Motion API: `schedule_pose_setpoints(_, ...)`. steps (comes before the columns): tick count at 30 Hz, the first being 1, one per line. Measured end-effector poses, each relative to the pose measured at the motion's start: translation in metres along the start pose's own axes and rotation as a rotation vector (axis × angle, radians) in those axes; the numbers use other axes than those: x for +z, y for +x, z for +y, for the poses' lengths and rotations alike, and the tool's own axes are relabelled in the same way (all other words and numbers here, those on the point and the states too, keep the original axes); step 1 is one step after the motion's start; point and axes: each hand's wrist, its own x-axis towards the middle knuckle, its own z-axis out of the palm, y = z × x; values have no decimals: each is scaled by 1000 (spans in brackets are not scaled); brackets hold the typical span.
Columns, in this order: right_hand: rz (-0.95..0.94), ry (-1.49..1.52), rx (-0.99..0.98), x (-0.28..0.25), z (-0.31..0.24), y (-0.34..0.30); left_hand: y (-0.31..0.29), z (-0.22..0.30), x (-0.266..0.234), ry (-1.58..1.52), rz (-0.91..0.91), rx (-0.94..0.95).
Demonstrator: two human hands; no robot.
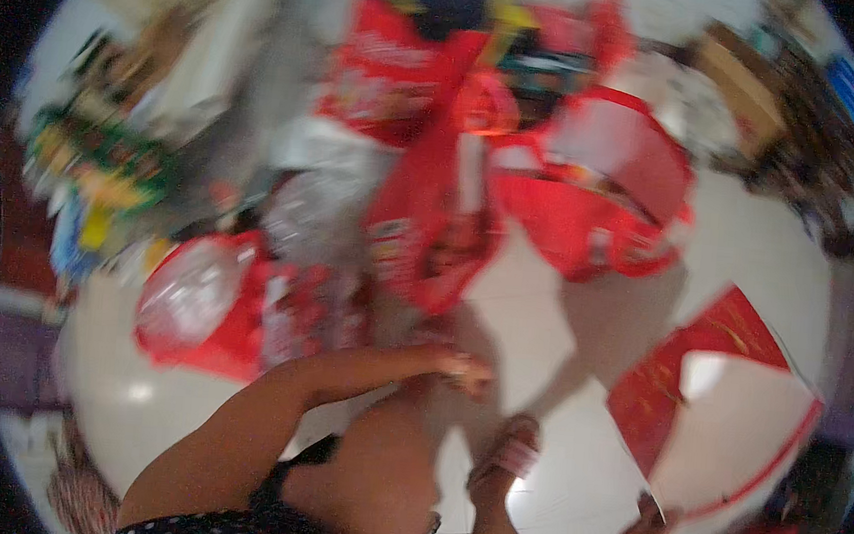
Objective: The person cleans the floor with a cloth by hand, moving around a room with various bags and household items, and later uses water from a basin.
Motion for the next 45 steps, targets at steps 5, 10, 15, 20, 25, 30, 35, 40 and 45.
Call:
schedule_pose_setpoints(5, 71, -238, -553, -27, -109, -59, -165, 122, -79, -193, 505, 258)
schedule_pose_setpoints(10, 51, -280, -549, -45, -157, -89, -312, 133, -45, -243, 1171, 243)
schedule_pose_setpoints(15, 38, -130, -412, -38, -220, -129, -464, 78, 8, 107, 1755, -264)
schedule_pose_setpoints(20, -15, -180, -183, -35, -174, -127, -545, 2, 71, 106, 1402, -1044)
schedule_pose_setpoints(25, -45, -203, -201, -21, -172, -146, -563, -139, 150, -571, 1136, -797)
schedule_pose_setpoints(30, -26, -145, -194, -24, -171, -150, -560, -134, 122, -629, 954, -740)
schedule_pose_setpoints(35, -23, -94, -122, -12, -178, -157, -593, -91, 111, -431, 940, -756)
schedule_pose_setpoints(40, -6, -63, -87, -9, -179, -154, -609, -59, 97, -372, 1014, -671)
schedule_pose_setpoints(45, -50, -103, -177, -7, -177, -146, -626, -41, 99, -252, 1255, -668)
